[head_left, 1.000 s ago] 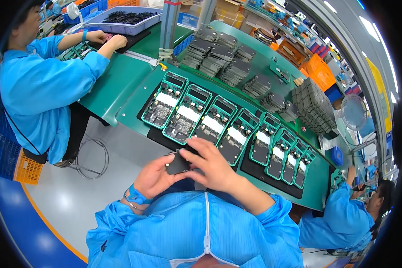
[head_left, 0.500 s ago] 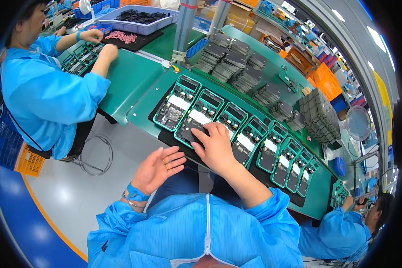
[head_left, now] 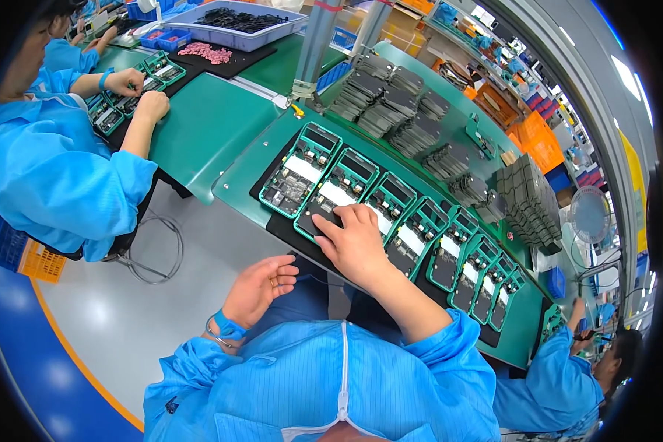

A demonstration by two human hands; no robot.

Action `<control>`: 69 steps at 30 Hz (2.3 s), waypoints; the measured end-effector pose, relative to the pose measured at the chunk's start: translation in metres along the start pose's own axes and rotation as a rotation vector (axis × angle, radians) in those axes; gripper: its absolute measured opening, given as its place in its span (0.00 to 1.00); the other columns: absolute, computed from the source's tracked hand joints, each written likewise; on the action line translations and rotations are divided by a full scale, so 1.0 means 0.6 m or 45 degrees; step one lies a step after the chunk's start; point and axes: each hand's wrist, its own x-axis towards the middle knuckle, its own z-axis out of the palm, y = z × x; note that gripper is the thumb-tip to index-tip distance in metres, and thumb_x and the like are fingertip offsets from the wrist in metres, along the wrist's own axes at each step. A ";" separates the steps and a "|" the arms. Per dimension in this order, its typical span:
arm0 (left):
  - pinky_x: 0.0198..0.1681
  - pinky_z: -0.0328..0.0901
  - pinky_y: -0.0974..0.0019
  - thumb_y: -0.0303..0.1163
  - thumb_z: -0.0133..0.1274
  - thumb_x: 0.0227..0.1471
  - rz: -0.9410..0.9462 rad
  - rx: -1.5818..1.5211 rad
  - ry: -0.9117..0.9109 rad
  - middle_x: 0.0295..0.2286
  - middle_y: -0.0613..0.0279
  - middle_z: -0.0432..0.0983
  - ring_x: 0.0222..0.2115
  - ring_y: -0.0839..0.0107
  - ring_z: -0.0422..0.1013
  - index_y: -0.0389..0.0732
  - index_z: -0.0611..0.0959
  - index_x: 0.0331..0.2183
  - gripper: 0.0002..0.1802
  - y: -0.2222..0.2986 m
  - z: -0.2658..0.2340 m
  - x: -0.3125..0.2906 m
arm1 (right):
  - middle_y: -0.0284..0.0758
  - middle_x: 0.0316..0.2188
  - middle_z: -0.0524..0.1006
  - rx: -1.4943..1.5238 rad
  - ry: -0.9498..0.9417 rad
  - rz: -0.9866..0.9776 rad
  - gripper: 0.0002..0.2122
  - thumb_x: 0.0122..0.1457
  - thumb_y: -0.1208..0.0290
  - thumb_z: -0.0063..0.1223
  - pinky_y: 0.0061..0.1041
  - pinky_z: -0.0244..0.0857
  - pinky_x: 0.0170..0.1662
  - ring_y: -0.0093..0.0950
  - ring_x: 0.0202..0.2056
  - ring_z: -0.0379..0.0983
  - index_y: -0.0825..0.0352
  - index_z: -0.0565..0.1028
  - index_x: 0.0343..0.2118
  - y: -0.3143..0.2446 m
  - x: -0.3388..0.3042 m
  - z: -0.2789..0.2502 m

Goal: The person breaks sheets of black component pieces apart by hand and installs them onto electronic device frames on the assembly table.

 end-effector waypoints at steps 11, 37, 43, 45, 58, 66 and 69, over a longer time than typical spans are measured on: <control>0.33 0.63 0.60 0.26 0.55 0.45 1.421 2.040 0.376 0.26 0.55 0.70 0.29 0.56 0.68 0.39 0.77 0.29 0.06 0.081 0.087 0.076 | 0.39 0.39 0.71 -0.063 -0.016 0.002 0.16 0.50 0.65 0.57 0.38 0.58 0.47 0.39 0.43 0.63 0.57 0.75 0.44 -0.002 0.001 -0.006; 0.41 0.61 0.58 0.29 0.58 0.41 1.587 2.588 0.206 0.36 0.58 0.70 0.38 0.57 0.65 0.39 0.77 0.40 0.20 0.091 0.071 0.083 | 0.42 0.45 0.68 -0.019 0.021 0.031 0.22 0.49 0.57 0.57 0.42 0.53 0.53 0.40 0.49 0.60 0.60 0.72 0.47 -0.010 -0.018 0.008; 0.37 0.63 0.60 0.19 0.48 0.47 1.538 1.913 0.540 0.32 0.52 0.70 0.34 0.55 0.67 0.37 0.77 0.39 0.14 0.054 0.051 0.052 | 0.43 0.48 0.67 -0.021 0.029 0.036 0.24 0.47 0.57 0.58 0.44 0.50 0.54 0.41 0.52 0.59 0.59 0.72 0.47 -0.011 -0.019 0.013; 0.36 0.65 0.64 0.17 0.43 0.49 1.416 1.730 0.554 0.33 0.52 0.69 0.32 0.60 0.69 0.36 0.76 0.41 0.16 0.044 0.040 0.046 | 0.45 0.49 0.66 -0.065 0.003 0.057 0.24 0.46 0.57 0.59 0.45 0.49 0.55 0.43 0.53 0.58 0.59 0.72 0.47 -0.011 -0.021 0.010; 0.55 0.59 0.57 0.12 0.30 0.47 1.266 1.422 0.448 0.45 0.50 0.68 0.48 0.57 0.67 0.34 0.72 0.47 0.26 0.053 -0.001 0.027 | 0.40 0.38 0.71 -0.290 0.681 0.680 0.11 0.48 0.72 0.57 0.37 0.62 0.45 0.41 0.42 0.65 0.63 0.76 0.37 0.325 -0.134 -0.190; 0.59 0.47 0.46 0.11 0.38 0.43 1.521 2.212 0.360 0.44 0.51 0.71 0.53 0.51 0.62 0.36 0.76 0.42 0.23 0.076 0.036 0.032 | 0.38 0.55 0.63 -0.526 -0.175 1.156 0.32 0.41 0.64 0.61 0.45 0.59 0.53 0.46 0.53 0.58 0.53 0.66 0.55 0.480 -0.200 -0.252; 0.58 0.49 0.46 0.15 0.47 0.45 1.574 2.334 0.381 0.44 0.51 0.70 0.52 0.50 0.62 0.37 0.74 0.45 0.22 0.084 0.035 0.066 | 0.39 0.54 0.65 -0.470 -0.266 1.068 0.34 0.40 0.67 0.60 0.42 0.57 0.55 0.46 0.53 0.59 0.53 0.64 0.56 0.512 -0.219 -0.256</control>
